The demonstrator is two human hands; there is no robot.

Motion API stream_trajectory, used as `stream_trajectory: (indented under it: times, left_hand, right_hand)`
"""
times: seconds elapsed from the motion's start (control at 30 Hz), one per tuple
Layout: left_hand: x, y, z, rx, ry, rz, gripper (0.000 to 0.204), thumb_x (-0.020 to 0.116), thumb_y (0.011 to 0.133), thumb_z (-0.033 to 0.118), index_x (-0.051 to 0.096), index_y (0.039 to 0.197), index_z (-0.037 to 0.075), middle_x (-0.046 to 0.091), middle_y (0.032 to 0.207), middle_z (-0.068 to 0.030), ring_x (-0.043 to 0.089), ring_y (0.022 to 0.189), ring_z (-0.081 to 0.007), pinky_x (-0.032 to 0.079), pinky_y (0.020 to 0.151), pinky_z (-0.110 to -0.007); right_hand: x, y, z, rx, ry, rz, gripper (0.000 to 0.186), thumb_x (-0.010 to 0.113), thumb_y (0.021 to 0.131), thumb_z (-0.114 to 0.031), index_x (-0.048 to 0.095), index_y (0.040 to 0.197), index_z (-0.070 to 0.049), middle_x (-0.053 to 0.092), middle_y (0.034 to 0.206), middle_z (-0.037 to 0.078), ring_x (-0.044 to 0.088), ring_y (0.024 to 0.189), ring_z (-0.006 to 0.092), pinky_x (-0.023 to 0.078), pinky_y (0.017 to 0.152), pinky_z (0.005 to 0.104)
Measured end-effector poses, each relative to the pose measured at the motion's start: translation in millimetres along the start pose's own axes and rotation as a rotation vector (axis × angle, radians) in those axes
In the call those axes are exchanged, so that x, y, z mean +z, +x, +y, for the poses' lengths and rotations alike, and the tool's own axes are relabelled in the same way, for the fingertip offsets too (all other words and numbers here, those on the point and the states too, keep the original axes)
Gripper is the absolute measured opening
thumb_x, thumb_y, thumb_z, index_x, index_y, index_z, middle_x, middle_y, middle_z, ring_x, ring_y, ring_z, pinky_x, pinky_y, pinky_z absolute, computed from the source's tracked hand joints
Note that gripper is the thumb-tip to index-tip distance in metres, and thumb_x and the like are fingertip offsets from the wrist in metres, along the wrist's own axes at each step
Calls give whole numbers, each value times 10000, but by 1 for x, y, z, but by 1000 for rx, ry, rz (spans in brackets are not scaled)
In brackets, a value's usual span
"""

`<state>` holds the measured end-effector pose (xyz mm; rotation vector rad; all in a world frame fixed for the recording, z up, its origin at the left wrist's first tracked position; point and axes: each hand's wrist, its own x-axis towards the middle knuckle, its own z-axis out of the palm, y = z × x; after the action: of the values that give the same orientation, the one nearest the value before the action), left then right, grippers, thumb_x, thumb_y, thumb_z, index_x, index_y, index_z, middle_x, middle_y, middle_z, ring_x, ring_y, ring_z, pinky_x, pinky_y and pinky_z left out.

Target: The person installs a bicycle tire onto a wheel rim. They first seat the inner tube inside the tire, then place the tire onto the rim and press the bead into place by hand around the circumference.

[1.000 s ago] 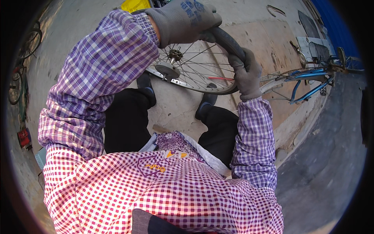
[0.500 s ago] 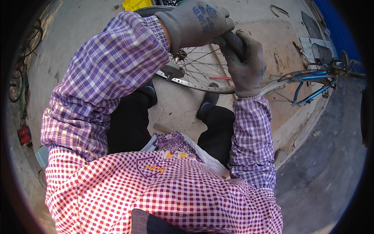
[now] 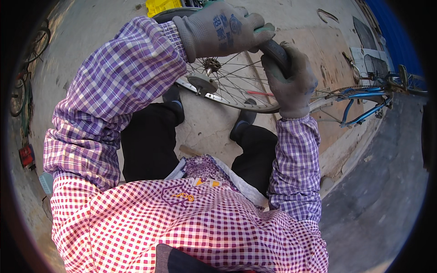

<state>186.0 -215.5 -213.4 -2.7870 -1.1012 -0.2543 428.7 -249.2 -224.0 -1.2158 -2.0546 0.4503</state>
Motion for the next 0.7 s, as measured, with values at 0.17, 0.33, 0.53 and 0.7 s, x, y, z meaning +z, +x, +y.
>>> stream_trajectory:
  times: [0.17, 0.33, 0.53, 0.7]
  left_hand:
    - [4, 71, 42, 56, 59, 94, 433, 700, 953, 288, 579, 1359, 196, 668, 1020, -12, 720, 867, -155, 610, 672, -282]
    - [10, 120, 78, 27, 70, 116, 438, 696, 949, 294, 577, 1359, 196, 667, 1021, -12, 718, 862, -151, 611, 667, -284]
    - [-13, -27, -16, 3, 81, 102, 429, 696, 946, 307, 582, 1346, 199, 682, 1031, -18, 732, 883, -165, 616, 673, -282]
    - [-8, 3, -6, -49, 83, 8, 396, 699, 949, 318, 599, 1313, 197, 693, 1031, -26, 738, 914, -180, 618, 697, -289]
  right_hand:
    - [-57, -12, 49, -23, -36, 52, 451, 883, 801, -193, 664, 1184, -99, 716, 1011, 110, 742, 851, 284, 589, 695, 368]
    - [-104, -18, 80, 2, -55, 52, 443, 877, 805, -182, 655, 1178, -96, 709, 1005, 106, 732, 875, 293, 585, 718, 379]
    - [30, 9, -40, 34, -43, 11, 390, 873, 810, -177, 644, 1115, -97, 684, 967, 108, 704, 879, 298, 562, 719, 412]
    - [18, 26, -27, 49, -76, -67, 384, 874, 806, -203, 640, 1093, -101, 679, 954, 129, 692, 851, 320, 548, 695, 431]
